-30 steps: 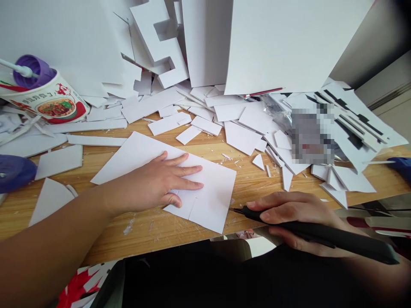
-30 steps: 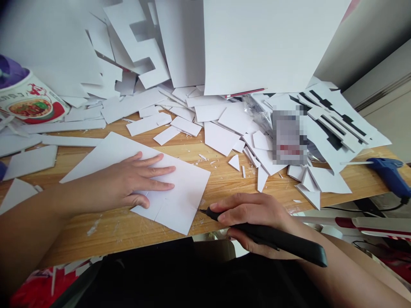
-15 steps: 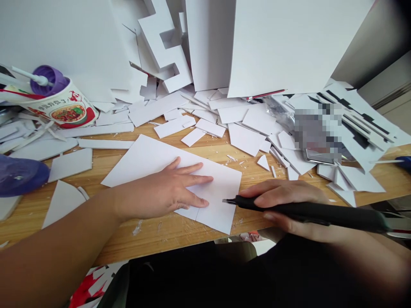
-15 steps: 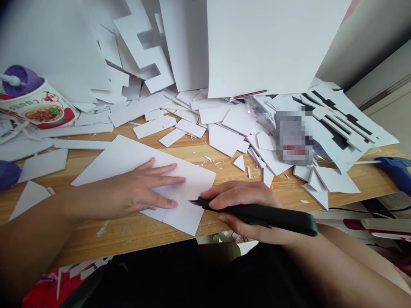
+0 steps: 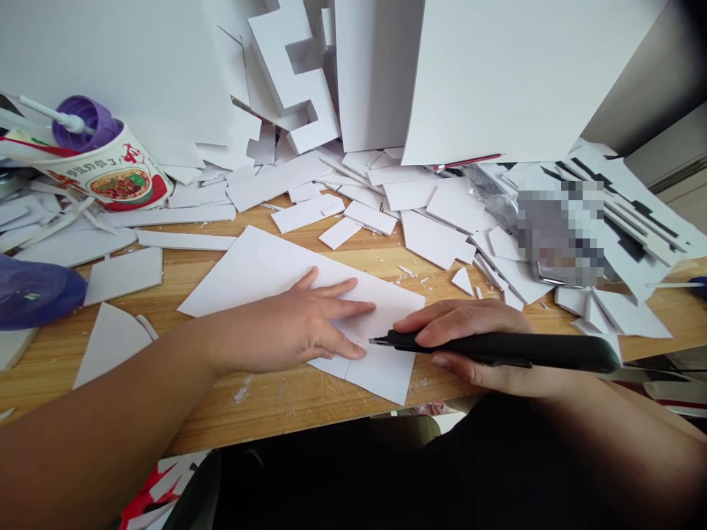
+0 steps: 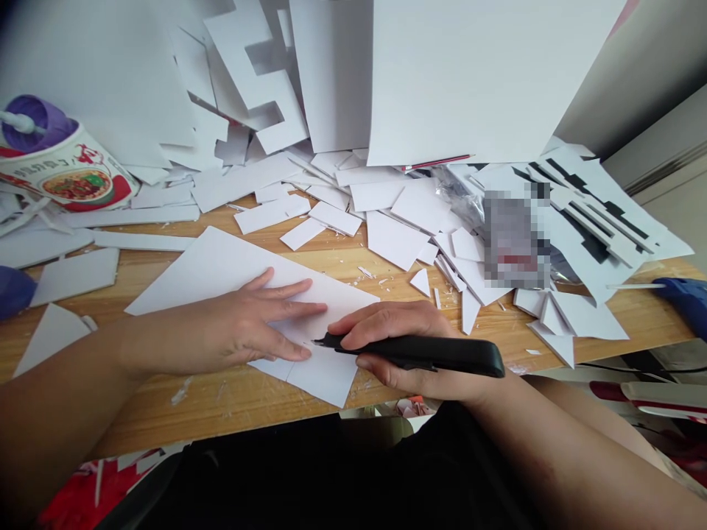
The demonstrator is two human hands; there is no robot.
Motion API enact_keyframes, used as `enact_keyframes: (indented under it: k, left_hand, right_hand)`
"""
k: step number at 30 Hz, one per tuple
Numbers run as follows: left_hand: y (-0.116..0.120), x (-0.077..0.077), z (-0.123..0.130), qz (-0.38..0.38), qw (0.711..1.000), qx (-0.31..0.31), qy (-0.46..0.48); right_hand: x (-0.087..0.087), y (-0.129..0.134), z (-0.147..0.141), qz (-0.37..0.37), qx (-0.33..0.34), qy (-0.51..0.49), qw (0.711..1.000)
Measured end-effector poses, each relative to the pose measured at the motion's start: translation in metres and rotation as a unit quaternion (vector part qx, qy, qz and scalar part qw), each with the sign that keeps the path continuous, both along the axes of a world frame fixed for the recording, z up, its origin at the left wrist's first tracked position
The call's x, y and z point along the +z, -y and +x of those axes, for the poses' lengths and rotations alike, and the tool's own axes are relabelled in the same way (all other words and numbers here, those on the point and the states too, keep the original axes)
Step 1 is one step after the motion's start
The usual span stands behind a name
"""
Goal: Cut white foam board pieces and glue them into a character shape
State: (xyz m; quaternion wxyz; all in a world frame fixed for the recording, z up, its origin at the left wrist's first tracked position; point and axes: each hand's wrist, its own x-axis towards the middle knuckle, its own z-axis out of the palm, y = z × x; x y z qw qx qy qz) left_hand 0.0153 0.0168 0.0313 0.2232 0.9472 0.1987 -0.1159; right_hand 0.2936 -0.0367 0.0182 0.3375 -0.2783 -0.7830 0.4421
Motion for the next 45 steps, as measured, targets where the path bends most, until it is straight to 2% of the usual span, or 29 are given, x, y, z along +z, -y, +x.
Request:
enact_keyframes:
  k: [6, 19, 26, 32, 39, 45]
  left_hand:
    - [0.0, -0.001, -0.002, -0.007, 1.0, 0.009, 0.023]
    - [0.0, 0.001, 0.0, -0.008, 1.0, 0.011, -0.001]
    - [-0.001, -0.004, -0.001, -0.011, 1.0, 0.017, -0.002]
    - [-0.004, -0.008, -0.003, -0.008, 1.0, 0.012, 0.012]
    - [-0.004, -0.009, -0.004, -0.009, 1.0, 0.012, 0.01]
    - [-0.002, -0.004, -0.003, -0.012, 1.0, 0.021, -0.005]
  right_hand:
    - [-0.001, -0.001, -0.003, -0.008, 0.008, 0.004, 1.0]
    - [-0.002, -0.001, 0.004, 0.008, 0.03, 0.028, 0.999]
    - [-0.003, 0.003, 0.007, 0.035, 0.03, 0.035, 0.998]
    - [0.001, 0.008, 0.021, 0.022, 0.008, 0.048, 0.999]
    - [0.002, 0.016, 0.035, 0.001, 0.012, 0.035, 0.999]
    - [0.004, 0.026, 0.057, -0.036, -0.011, 0.043, 0.998]
